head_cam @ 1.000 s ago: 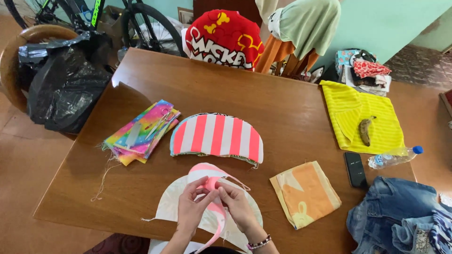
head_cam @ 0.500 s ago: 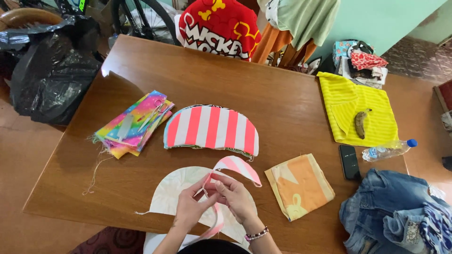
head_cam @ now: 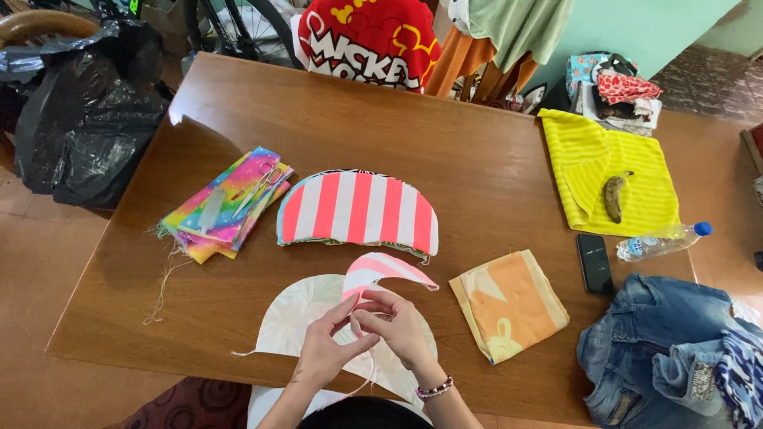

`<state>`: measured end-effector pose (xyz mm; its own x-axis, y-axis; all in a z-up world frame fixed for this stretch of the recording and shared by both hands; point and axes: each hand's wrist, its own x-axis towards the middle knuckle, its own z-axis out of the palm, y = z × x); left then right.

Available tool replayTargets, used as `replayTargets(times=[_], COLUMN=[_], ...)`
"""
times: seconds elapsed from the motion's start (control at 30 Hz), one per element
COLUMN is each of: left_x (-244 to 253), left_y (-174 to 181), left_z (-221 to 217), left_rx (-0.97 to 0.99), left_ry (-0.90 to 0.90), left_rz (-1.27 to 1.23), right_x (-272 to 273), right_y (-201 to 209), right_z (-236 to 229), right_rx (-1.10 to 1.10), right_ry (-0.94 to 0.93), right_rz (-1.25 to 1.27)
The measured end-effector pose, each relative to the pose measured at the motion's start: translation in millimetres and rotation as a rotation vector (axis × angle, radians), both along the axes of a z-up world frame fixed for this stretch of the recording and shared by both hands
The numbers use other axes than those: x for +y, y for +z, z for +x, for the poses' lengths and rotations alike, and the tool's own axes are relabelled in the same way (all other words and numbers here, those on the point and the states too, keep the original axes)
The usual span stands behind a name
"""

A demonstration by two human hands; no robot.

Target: Folding and shaping a strip of striped fabric into a decorative element on a table.

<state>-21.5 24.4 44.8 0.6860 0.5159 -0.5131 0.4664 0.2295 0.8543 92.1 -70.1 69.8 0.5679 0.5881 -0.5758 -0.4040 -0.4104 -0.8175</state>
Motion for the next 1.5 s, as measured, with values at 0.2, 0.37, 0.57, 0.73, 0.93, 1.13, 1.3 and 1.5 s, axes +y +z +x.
replayTargets(times=[0.2, 0.37, 0.57, 0.73, 0.93, 1.13, 1.3, 1.5], left_x=[2, 3, 4, 5, 4, 3, -1, -1], left_y=[-21, -24, -40, -45, -44, -34, -28, -22], left_z=[-5, -7, -8, -10, -10, -9, -8, -8], left_rx=[-0.102, -0.085, -0.131, -0.154, -0.143, -0.088, -0.069, -0.053], left_ry=[0.002, -0.009, 0.007, 0.017, 0.007, 0.026, 0.031, 0.025], left_rz=[-0.065, -0.064, -0.056, -0.049, -0.104, -0.149, -0.156, -0.132], right_x=[2, 2, 1, 2, 0, 2, -1, -3], right_y=[8, 10, 0, 0, -13, -19, -30, -31], right_z=[-2, -1, 3, -1, 2, -2, -2, -1], right_rx=[-0.116, -0.137, -0.073, -0.075, -0.102, -0.061, 0.006, 0.050], right_ry=[0.068, 0.122, 0.131, 0.109, 0.099, 0.031, 0.014, 0.022], right_rz=[-0.149, -0.188, -0.172, -0.101, -0.084, -0.091, -0.017, 0.006])
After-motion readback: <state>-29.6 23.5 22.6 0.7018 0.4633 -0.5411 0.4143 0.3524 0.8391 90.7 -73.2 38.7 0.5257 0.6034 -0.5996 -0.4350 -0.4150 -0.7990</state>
